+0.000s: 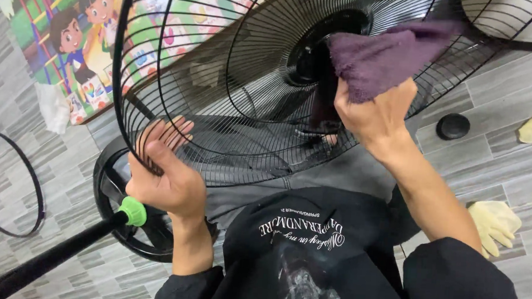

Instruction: Cleaning a fan grill using a cloth and a brush to remove dust from the wires and crevices.

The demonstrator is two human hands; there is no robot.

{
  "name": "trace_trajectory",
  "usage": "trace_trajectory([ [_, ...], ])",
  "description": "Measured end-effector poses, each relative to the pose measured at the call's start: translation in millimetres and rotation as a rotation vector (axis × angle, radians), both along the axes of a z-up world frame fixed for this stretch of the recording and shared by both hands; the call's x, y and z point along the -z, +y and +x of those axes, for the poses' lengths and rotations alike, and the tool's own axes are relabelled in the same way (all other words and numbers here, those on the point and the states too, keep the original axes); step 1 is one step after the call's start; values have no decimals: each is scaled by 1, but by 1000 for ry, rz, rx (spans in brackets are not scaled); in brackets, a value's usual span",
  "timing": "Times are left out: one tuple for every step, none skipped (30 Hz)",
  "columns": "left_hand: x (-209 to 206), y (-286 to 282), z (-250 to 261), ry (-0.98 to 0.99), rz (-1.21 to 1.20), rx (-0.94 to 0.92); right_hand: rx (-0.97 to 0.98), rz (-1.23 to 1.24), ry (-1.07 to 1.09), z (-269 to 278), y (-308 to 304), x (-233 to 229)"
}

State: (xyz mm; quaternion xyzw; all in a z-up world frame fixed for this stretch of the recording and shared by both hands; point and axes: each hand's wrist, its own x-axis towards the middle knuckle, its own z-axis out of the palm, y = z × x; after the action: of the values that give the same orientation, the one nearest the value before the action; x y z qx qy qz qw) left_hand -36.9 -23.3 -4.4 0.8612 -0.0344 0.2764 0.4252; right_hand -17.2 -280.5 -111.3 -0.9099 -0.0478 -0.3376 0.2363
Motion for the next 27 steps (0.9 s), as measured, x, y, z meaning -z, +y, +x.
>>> trace_trajectory([
  [4,0,2,7,-2,0,0,-2,7,-3,-3,6],
  [9,1,5,-108,-46,30,61,-9,43,-6,-6,12],
  [14,1,7,-224,-94,60,121,-19,77,-9,-9,18],
  [14,1,5,-219,-98,58,120,-24,83,-11,-5,14],
  [14,1,6,-220,-89,59,128,-83,71,-11,-1,11],
  [14,1,7,-222,-80,59,136,-141,58,-11,2,7],
  [14,1,6,-220,-82,63,140,-143,60,-10,4,6],
  [14,1,5,-231,-79,65,59,-50,62,-8,7,5],
  [14,2,4,-246,-76,63,-28,43,62,-5,10,3],
  [14,2,5,-247,-77,61,-30,42,60,-6,14,16],
  [14,3,5,-241,-83,62,-113,215,61,-6,19,30],
  [14,4,6,-235,-88,63,-198,387,62,-6,24,43],
  [13,2,8,-246,-92,59,-204,381,53,-4,26,42],
  [13,-1,10,-248,-90,50,-142,260,69,-1,28,42],
  [12,-1,8,-234,-82,41,-79,146,98,-5,33,43],
  [12,-2,10,-230,-80,36,-83,147,103,-2,31,20],
  [11,-2,9,-243,-63,54,-95,154,90,-2,30,-2],
  [9,-2,8,-257,-46,71,-107,161,78,-3,29,-25],
  [4,-5,4,-260,-49,76,-102,158,74,-5,29,-27],
  [-3,-9,-1,-120,-13,44,-95,126,103,-8,30,-29],
  [-9,-12,-4,18,20,7,-94,89,128,-9,30,-32],
  [-9,-12,-2,11,15,7,-94,83,121,-11,33,-23],
  [-9,-11,-2,32,3,5,-114,146,81,-15,37,-12],
  [-9,-9,-1,52,-7,4,-133,209,41,-20,41,-2],
  [-9,-9,-2,52,-8,14,-123,208,39,-16,41,-8],
  [-10,-9,-3,58,-24,18,-147,335,45,-12,42,-15],
  [-10,-9,-4,55,-43,13,-182,458,44,-6,42,-22],
])
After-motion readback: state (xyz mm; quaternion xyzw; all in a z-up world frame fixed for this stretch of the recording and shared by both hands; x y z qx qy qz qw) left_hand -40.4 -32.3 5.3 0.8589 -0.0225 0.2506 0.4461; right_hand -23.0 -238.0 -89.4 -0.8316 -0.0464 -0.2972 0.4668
